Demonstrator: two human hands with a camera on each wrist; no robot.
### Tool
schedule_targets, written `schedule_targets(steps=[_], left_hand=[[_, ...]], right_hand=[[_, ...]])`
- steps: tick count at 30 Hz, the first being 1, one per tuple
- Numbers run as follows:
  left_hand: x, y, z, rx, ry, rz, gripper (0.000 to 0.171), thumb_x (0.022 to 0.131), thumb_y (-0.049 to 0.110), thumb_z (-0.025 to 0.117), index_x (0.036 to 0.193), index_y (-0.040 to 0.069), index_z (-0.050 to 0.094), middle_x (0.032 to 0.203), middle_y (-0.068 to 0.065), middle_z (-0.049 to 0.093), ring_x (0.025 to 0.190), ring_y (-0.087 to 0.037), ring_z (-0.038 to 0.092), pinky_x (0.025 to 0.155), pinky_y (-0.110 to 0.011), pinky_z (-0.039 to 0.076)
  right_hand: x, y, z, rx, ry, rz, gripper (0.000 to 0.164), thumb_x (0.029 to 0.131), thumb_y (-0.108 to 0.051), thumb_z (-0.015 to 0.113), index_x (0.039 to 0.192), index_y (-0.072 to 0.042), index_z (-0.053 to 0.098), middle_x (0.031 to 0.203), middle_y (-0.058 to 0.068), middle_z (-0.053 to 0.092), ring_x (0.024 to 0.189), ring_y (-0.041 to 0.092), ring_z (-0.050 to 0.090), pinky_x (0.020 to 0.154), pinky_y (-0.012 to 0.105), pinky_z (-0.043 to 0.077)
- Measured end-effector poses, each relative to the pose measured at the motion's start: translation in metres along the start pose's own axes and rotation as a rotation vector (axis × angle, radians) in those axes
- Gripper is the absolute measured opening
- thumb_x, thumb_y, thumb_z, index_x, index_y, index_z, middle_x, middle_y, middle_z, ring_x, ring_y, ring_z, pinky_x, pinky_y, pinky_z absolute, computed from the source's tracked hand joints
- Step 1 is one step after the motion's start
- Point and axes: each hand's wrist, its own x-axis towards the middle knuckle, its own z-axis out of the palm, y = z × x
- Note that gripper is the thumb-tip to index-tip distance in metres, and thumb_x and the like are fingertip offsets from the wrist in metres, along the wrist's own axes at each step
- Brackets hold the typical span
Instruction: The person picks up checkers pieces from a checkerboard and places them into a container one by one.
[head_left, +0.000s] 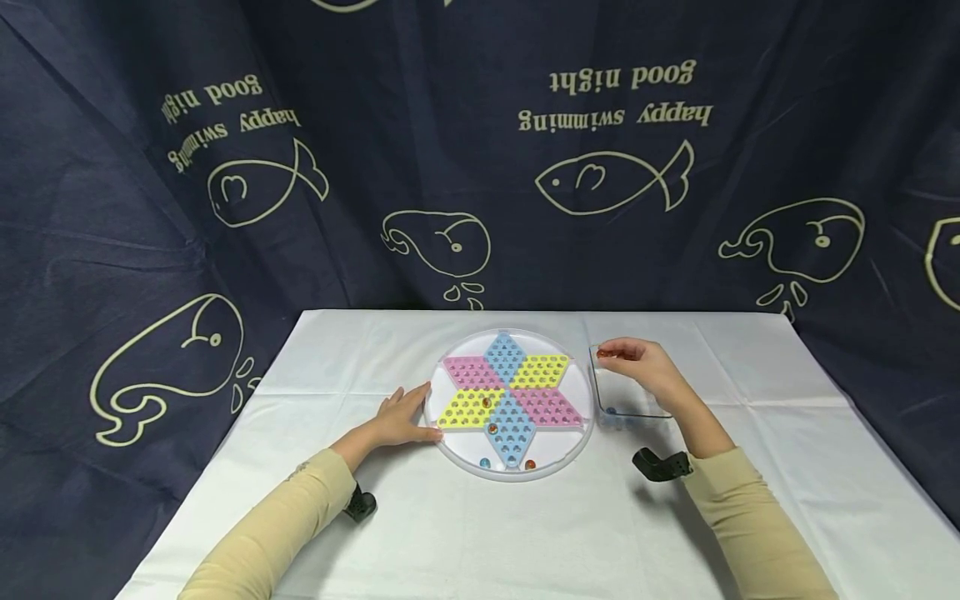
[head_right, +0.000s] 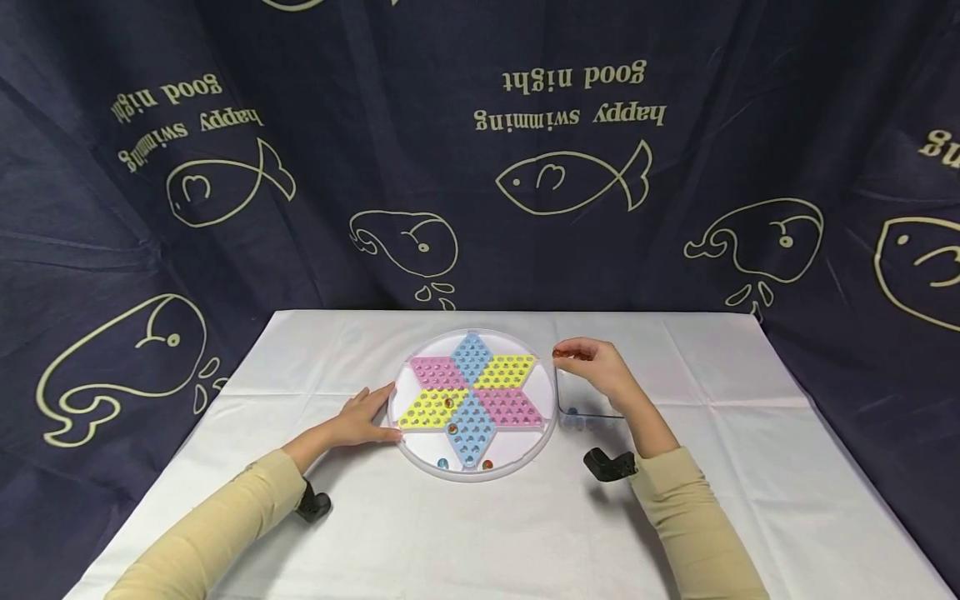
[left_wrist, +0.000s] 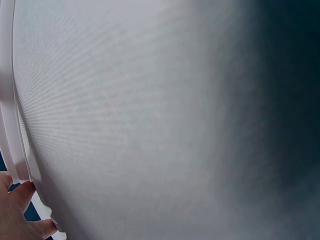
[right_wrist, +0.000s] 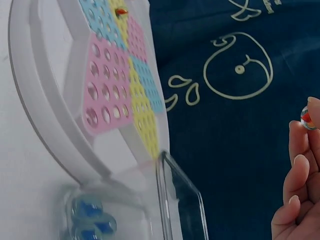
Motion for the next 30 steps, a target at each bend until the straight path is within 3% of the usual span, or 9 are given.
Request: schedule_targets(steps=[10,17,23,30], left_hand=[[-0.001,0.0,0.0,0.001,0.006,0.005,0.099,0.075,0.048,0.069,0.146,0.003,0.017,0.15,-0.017,0.022,0.135,-0.049,0.005,0.109,-0.061,0.001],[-0.001,0.002,-0.001,-0.011,0.006,0.002,0.098,0.075,0.046,0.069,0.146,0.003,0.017,0.15,-0.017,0.022,0.135,-0.049,0.005,0.109,-0.061,0.002],[-0.001,0.001,-0.001,-0.006,0.003,0.006,0.098,0.075,0.047,0.069,0.146,0.003,0.017,0.15,-0.017,0.022,0.135,-0.049,0.005,0.109,-0.061,0.002],[0.0,0.0,-0.001,-0.011,0.004,0.011,0.098,0.076,0.046,0.069,0.146,0.002,0.017,0.15,-0.018,0.022,0.135,-0.05,0.005,0.108,-0.061,0.002]], right_hand=[[-0.009,0.007,-0.022,0.019,0.043,-0.023,0.028,0.086,-0.02,0.065,0.106,-0.001,0.061,0.085,-0.025,0.061,0.082,-0.005,0.058,0.074,0.013,0.048],[-0.011,0.014,-0.036,-0.008,0.089,0.008,0.04,0.087,-0.02,0.063,0.115,0.008,0.055,0.084,-0.027,0.06,0.081,-0.008,0.057,0.072,0.011,0.047],[-0.014,0.019,-0.042,-0.005,0.12,0.006,0.036,0.087,-0.02,0.063,0.112,0.005,0.056,0.084,-0.028,0.059,0.08,-0.009,0.057,0.072,0.009,0.046],[-0.016,0.029,-0.048,-0.012,0.139,0.035,0.044,0.087,-0.021,0.063,0.117,0.009,0.053,0.083,-0.03,0.058,0.079,-0.01,0.056,0.071,0.008,0.046]])
